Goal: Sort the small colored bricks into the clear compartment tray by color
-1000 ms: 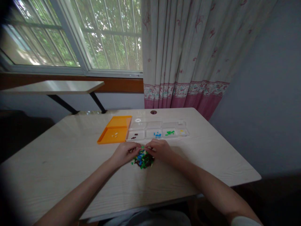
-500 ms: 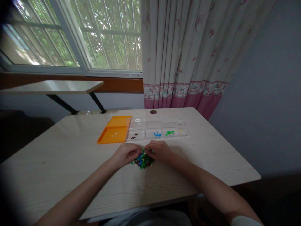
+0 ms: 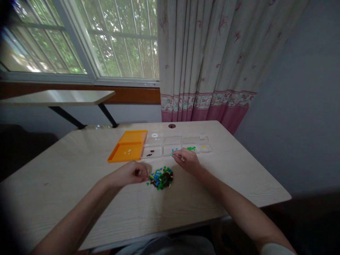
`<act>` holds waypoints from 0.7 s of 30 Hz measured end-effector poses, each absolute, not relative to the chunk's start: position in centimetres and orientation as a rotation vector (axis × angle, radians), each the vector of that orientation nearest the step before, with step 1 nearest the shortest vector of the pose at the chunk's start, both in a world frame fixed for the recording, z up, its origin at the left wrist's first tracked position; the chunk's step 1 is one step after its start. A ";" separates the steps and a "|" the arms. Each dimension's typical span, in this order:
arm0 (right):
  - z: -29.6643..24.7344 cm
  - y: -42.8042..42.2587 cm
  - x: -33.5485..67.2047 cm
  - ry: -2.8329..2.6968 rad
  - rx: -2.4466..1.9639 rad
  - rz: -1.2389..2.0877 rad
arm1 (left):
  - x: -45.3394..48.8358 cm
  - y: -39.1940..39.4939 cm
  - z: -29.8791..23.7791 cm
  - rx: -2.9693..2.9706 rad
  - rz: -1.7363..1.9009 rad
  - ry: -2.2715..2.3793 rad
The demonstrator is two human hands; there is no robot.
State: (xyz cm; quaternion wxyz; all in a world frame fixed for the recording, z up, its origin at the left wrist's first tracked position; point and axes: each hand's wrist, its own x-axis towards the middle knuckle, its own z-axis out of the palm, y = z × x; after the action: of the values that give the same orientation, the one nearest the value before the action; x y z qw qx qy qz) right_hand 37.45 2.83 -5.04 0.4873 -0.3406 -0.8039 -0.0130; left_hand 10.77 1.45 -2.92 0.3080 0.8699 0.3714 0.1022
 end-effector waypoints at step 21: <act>-4.8 7.0 44.6 -2.202 -1.228 -0.079 | 10.8 1.6 -3.8 2.333 0.234 0.906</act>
State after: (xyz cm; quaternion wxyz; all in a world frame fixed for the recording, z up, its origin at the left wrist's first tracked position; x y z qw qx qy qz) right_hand 44.64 7.02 -4.77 0.3047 -0.4636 -0.8314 -0.0300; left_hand 10.75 1.63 -3.77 0.3089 0.8827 0.3429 0.0887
